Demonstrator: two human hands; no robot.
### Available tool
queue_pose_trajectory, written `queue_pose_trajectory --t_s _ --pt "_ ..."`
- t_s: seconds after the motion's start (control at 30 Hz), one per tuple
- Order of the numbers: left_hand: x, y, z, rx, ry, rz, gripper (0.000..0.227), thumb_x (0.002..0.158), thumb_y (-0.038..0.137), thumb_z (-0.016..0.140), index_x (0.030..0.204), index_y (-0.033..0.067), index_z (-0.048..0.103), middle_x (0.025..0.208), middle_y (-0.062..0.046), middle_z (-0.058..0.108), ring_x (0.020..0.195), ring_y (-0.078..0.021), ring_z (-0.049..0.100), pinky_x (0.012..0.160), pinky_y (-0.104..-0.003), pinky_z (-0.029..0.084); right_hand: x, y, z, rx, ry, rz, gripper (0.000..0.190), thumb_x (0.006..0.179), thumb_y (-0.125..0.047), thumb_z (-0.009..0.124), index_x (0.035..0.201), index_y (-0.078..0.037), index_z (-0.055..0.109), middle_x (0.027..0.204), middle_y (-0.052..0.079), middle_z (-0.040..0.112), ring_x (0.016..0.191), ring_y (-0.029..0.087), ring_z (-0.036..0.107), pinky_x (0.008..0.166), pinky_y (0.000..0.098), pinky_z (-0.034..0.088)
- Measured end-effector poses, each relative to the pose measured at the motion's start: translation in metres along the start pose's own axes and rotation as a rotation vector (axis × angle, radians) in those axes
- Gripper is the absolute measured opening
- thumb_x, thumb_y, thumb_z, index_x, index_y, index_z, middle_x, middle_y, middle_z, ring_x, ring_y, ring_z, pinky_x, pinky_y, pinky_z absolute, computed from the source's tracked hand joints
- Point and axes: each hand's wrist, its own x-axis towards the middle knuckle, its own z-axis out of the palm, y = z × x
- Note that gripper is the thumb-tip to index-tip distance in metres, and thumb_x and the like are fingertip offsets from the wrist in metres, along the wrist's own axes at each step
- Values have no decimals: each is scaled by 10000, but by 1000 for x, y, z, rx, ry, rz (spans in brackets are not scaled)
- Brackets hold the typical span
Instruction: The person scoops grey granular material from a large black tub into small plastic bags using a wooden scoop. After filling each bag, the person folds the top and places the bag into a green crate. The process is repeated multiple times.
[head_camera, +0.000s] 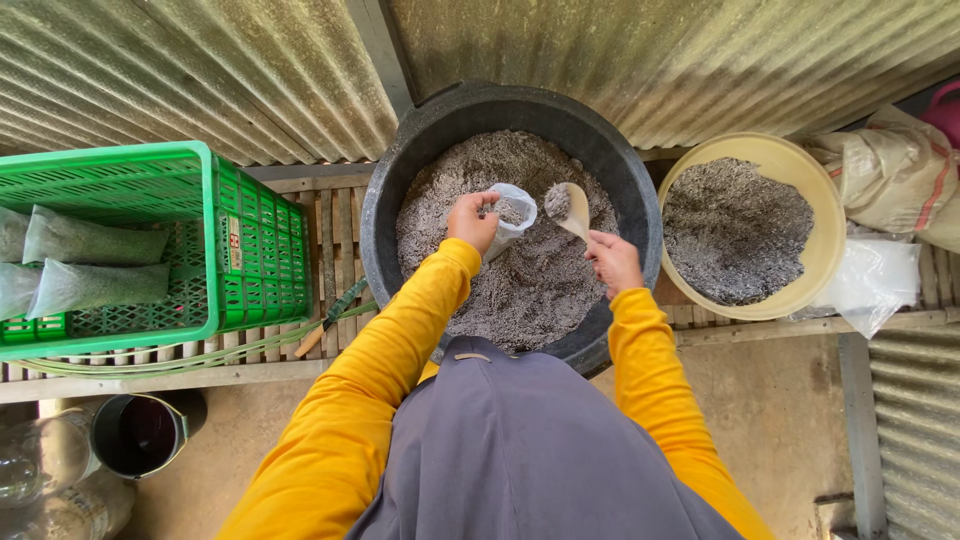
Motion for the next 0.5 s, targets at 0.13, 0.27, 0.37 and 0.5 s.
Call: queue_pose_trajectory --t_s 0.13,0.27,0.37,0.5 --pt "1 3 10 17 -7 46 351 821 11 680 1152 99 758 1212 -75 707 928 -194 710 861 -314 569 -38 -39 -3 55 -80 -197 397 932 -48 639 1323 9 678 823 -12 664 561 8 459 478 165 332" --pt "3 3 16 -9 -25 34 369 822 1 671 1171 96 746 1214 -78 706 933 -200 714 872 -315 569 -74 -59 31 -251 -18 -525 345 994 -75 659 1330 -10 696 921 22 713 729 42 602 611 193 478" --pt "4 4 16 -7 4 89 361 827 -10 679 1169 83 748 1237 -94 690 1012 -202 689 922 -323 549 -105 -69 57 -991 223 -756 369 962 -128 703 1330 -113 676 958 70 717 716 186 682 631 329 532" --pt "5 9 7 40 -21 -48 382 829 1 670 1189 110 735 1262 -80 682 1003 -214 697 926 -316 555 -128 -82 74 -1076 306 -855 397 973 -179 683 1367 -152 641 990 79 687 811 246 707 700 377 575"
